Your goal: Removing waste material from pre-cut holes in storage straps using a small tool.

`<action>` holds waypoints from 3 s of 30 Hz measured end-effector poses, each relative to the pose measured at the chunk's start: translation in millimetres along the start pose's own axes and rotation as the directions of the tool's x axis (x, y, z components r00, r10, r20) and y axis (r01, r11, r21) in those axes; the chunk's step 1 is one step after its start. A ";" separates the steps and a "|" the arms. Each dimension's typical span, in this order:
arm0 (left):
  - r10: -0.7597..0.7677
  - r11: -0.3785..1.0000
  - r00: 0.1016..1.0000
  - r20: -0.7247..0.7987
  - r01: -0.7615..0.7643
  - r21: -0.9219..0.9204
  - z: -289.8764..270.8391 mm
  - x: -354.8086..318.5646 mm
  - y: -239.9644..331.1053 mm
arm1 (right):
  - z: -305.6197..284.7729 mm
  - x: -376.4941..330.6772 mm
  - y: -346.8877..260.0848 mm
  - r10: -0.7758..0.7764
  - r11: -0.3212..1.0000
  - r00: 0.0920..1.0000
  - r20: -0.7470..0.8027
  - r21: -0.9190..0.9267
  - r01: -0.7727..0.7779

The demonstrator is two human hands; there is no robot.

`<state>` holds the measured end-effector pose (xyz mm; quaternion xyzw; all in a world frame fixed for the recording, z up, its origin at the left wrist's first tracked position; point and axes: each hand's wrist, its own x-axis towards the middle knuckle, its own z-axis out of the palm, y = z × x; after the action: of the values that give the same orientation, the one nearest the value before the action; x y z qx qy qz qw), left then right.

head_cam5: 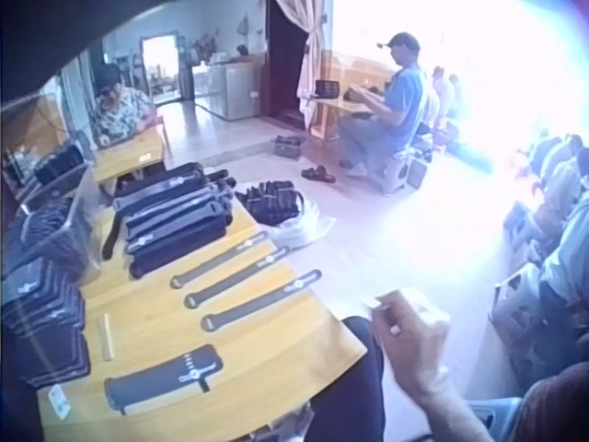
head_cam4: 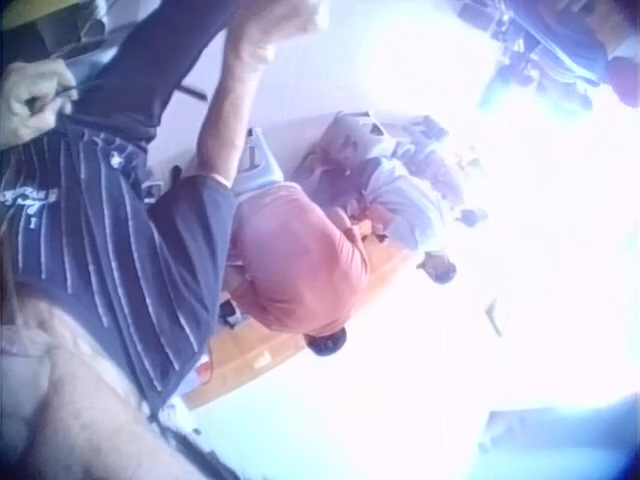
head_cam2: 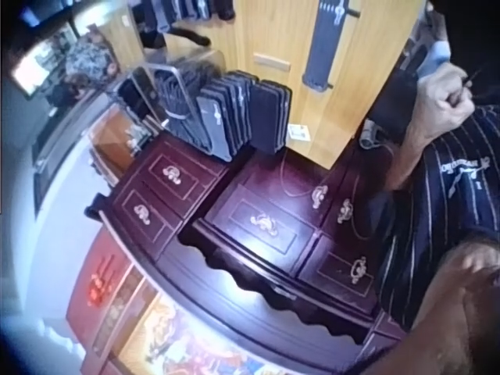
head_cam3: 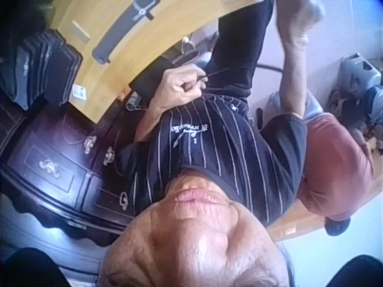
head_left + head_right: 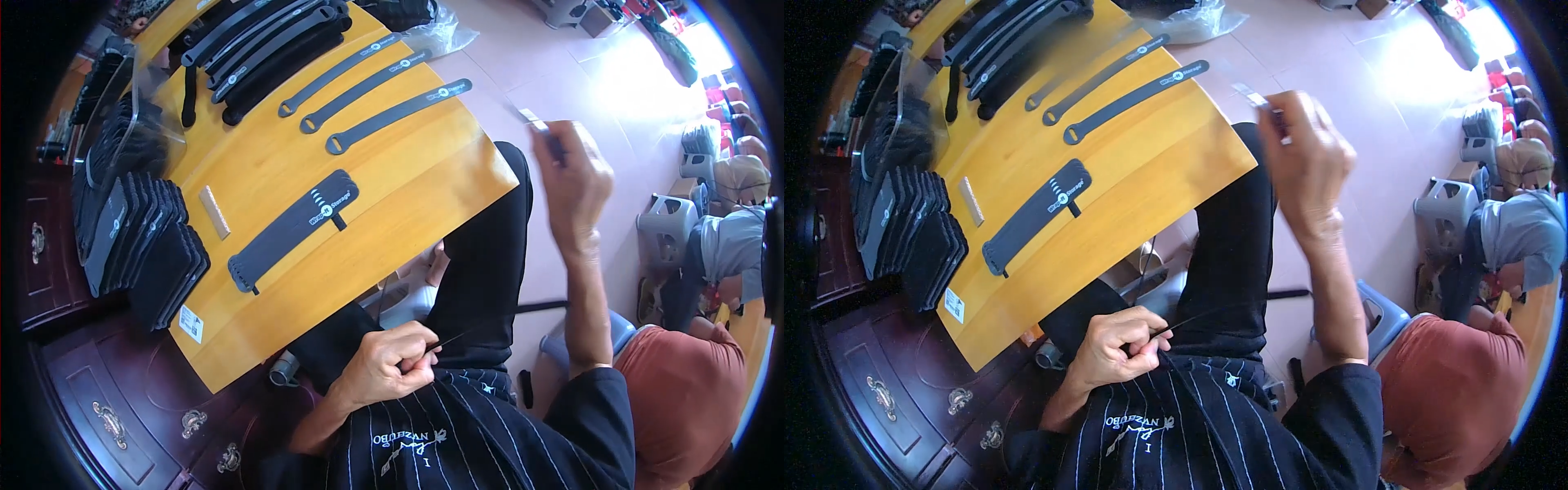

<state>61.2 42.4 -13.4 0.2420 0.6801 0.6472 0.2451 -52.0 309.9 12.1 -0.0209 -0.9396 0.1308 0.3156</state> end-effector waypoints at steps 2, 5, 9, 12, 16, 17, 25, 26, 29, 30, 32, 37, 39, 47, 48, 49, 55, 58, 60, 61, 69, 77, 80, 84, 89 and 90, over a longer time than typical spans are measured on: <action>-0.115 0.992 0.993 -0.035 0.113 -0.051 -0.8 -3.2 -3.3 | 6.5 -6.1 -21.1 0.030 0.996 0.992 0.126 0.082 -0.040; -0.134 0.988 0.987 -0.083 0.127 -0.086 -4.6 -9.8 -8.7 | 19.3 -14.3 -45.7 0.031 0.983 0.960 0.278 0.167 -0.080; -0.218 0.969 0.964 -0.150 0.195 -0.151 -7.6 -23.9 -20.3 | 31.7 -15.3 -65.7 0.029 0.948 0.913 0.408 0.277 -0.154; -0.247 0.964 0.953 -0.175 0.223 -0.148 -12.4 -32.1 -25.2 | 38.9 -14.9 -77.2 0.013 0.921 0.883 0.469 0.339 -0.194; -0.262 0.963 0.941 -0.213 0.240 -0.125 -17.1 -42.0 -29.7 | 53.1 -15.7 -85.6 -0.030 0.880 0.872 0.489 0.427 -0.209; -0.265 0.962 0.938 -0.223 0.243 -0.124 -18.3 -43.5 -30.2 | 55.7 -15.0 -87.2 -0.027 0.884 0.867 0.497 0.416 -0.212; -0.355 0.934 0.897 -0.264 0.348 -0.074 -29.4 -61.4 -35.3 | 69.0 -5.3 -95.5 -0.068 0.870 0.842 0.535 0.445 -0.212; -0.366 0.930 0.892 -0.267 0.363 -0.060 -30.4 -63.3 -35.9 | 69.1 -3.7 -95.4 -0.061 0.882 0.819 0.571 0.414 -0.223; -0.365 0.930 0.894 -0.261 0.364 -0.052 -32.3 -67.1 -35.2 | 69.6 -8.0 -89.8 -0.059 0.872 0.818 0.572 0.428 -0.236; -0.360 0.931 0.896 -0.262 0.363 -0.039 -31.8 -69.3 -33.7 | 65.0 -8.9 -89.9 -0.066 0.871 0.815 0.576 0.431 -0.235; -0.345 0.934 0.893 -0.289 0.356 -0.016 -32.2 -69.5 -23.1 | 50.3 -4.3 -97.7 -0.074 0.862 0.875 0.478 0.472 -0.186; -0.186 0.972 0.948 -0.258 0.216 0.093 -36.9 -61.4 -7.8 | -6.4 -25.2 -115.0 -0.446 0.619 0.572 0.689 0.699 -0.359; -0.096 0.980 0.959 -0.267 0.137 0.141 -40.9 -53.1 2.9 | -10.6 -41.3 -117.2 -0.641 0.477 0.504 0.580 0.814 -0.331; -0.203 0.978 0.833 -0.514 0.151 -0.142 -74.6 -82.3 8.8 | -19.1 -34.6 -78.7 -0.525 0.629 0.414 0.744 0.667 -0.400; -0.205 0.978 0.826 -0.525 0.145 -0.153 -78.2 -83.2 7.7 | -21.4 -30.1 -75.7 -0.492 0.647 0.422 0.761 0.645 -0.408; -0.172 0.984 0.831 -0.529 0.118 -0.135 -81.5 -84.3 5.1 | -19.0 -29.3 -72.7 -0.504 0.623 0.451 0.737 0.672 -0.402; -0.278 0.959 0.673 -0.686 0.157 -0.235 -86.9 -74.6 2.5 | -9.5 -31.5 -80.1 -0.297 0.593 0.429 0.853 0.517 -0.618; -0.312 0.942 0.553 -0.773 0.077 -0.326 -89.5 -75.6 -3.4 | 1.0 -32.9 -90.4 -0.227 0.511 0.471 0.852 0.516 -0.687; -0.302 0.946 0.492 -0.816 0.047 -0.321 -91.3 -78.4 -11.0 | 8.4 -36.0 -93.7 -0.147 0.510 0.489 0.860 0.490 -0.707; -0.306 0.946 0.467 -0.829 0.056 -0.318 -92.2 -83.0 -14.9 | 12.6 -35.7 -94.5 -0.096 0.614 0.521 0.848 0.462 -0.640; -0.292 0.904 0.464 -0.836 -0.152 -0.400 -98.5 -85.5 -16.2 | 24.4 -30.5 -112.9 -0.026 0.651 0.607 0.794 0.474 -0.593; -0.040 0.967 0.362 -0.931 0.249 0.056 -110.0 -71.0 -18.3 | 36.9 -32.9 -124.6 0.084 0.626 0.630 0.772 0.451 -0.636; -0.067 0.988 0.324 -0.944 0.155 -0.017 -113.3 -64.0 -20.7 | 41.4 -32.9 -119.0 0.076 0.636 0.627 0.775 0.447 -0.629; -0.066 0.982 0.326 -0.943 0.191 -0.002 -118.3 -61.5 -24.0 | 46.8 -32.1 -124.3 0.108 0.605 0.627 0.771 0.450 -0.657; 0.008 0.976 0.330 -0.944 0.205 0.080 -118.9 -59.7 -30.5 | 49.2 -33.6 -130.0 0.149 0.584 0.630 0.762 0.446 -0.678; 0.010 0.973 0.325 -0.946 0.216 0.085 -118.9 -59.5 -30.5 | 49.5 -33.2 -129.8 0.150 0.585 0.629 0.763 0.445 -0.678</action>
<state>29.3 -88.0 -37.7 -0.1974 0.7698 0.5805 -0.1772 -49.5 169.1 -11.8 -0.0893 -0.8248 0.5503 -0.0944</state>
